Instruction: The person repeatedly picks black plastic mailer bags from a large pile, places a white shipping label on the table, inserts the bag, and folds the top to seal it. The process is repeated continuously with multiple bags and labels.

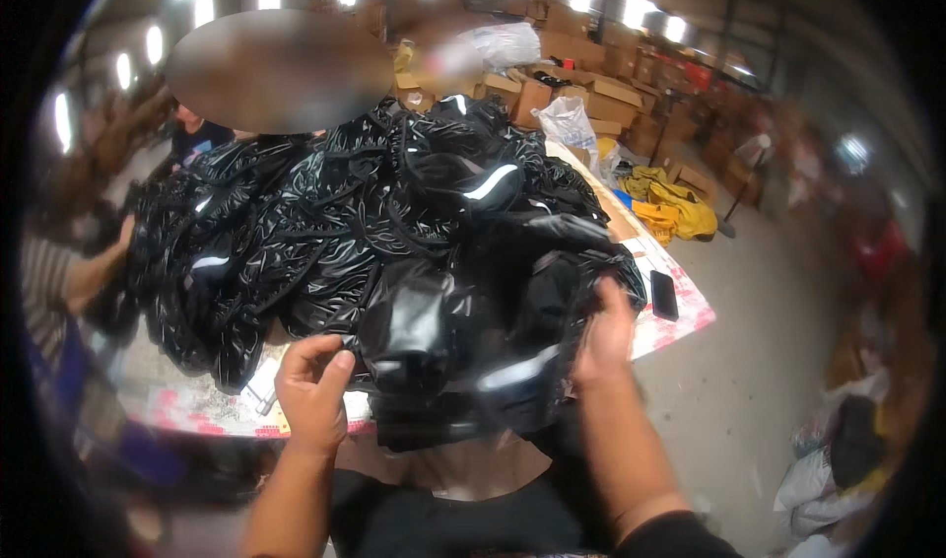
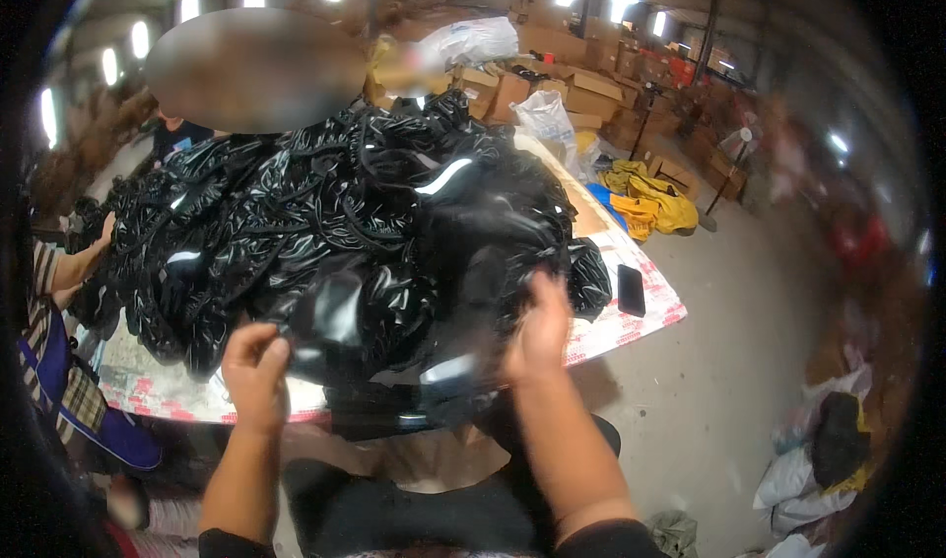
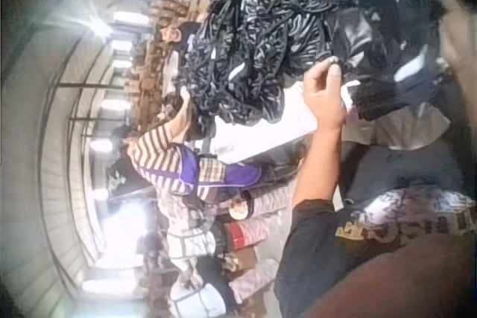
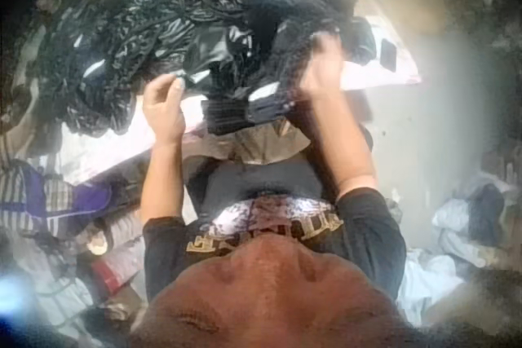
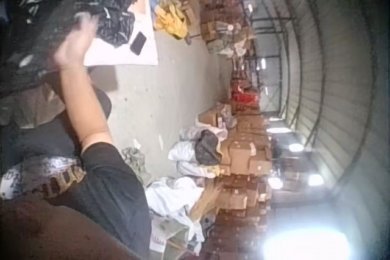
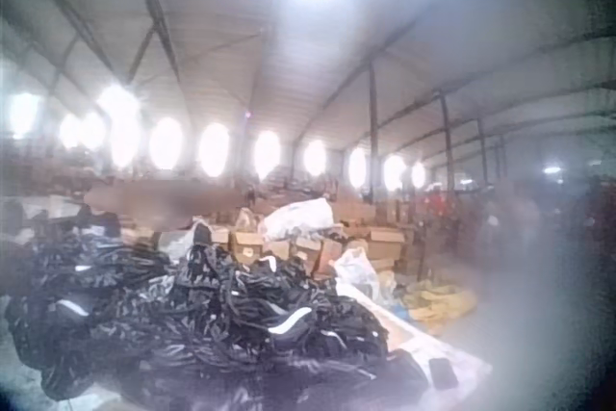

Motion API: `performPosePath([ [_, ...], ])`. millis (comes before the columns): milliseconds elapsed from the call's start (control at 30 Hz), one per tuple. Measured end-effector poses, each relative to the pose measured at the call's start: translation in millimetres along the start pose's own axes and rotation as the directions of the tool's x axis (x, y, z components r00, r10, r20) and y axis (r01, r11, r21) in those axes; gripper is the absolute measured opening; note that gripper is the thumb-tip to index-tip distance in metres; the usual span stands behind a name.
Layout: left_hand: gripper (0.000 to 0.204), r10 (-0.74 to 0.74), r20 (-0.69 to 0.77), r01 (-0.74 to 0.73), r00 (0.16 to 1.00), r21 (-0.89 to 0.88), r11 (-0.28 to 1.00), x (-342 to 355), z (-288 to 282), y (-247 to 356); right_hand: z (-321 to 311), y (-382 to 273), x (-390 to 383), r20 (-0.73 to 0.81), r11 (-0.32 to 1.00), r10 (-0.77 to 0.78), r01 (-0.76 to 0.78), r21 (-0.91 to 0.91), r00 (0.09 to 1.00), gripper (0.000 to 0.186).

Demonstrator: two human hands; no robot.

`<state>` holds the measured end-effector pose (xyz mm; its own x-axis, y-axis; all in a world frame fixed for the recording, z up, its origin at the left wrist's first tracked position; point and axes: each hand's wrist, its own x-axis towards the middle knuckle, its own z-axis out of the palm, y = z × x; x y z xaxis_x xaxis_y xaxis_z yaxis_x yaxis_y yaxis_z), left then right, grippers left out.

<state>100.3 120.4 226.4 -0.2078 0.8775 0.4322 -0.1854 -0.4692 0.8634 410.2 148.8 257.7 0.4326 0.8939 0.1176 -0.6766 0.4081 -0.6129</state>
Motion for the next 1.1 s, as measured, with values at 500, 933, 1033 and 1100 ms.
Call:
performPosePath([
  [500,0.046,-0.091,0.057,0.017,0.994,0.751,0.66,19,-24,-23,-113,26,96,0.564,-0.329,0.013,0.536,-0.777,0.826,0.078],
  [933,0.012,-0.161,0.099,0.168,0.982,-0.067,0.983,47,37,57,-29,125,-78,0.37,0.315,0.466,0.241,-0.918,0.803,0.059],
  [1033,0.017,-0.216,-0.003,0.211,0.976,-0.198,0.957,66,13,67,-2,84,-47,0.156,0.586,0.371,-0.101,-0.804,0.915,0.053],
  [1100,0.027,-0.299,-0.089,0.282,0.95,-0.164,0.945,72,-16,56,-9,56,-3,0.207,0.761,0.246,-0.057,-0.647,0.947,0.052],
])
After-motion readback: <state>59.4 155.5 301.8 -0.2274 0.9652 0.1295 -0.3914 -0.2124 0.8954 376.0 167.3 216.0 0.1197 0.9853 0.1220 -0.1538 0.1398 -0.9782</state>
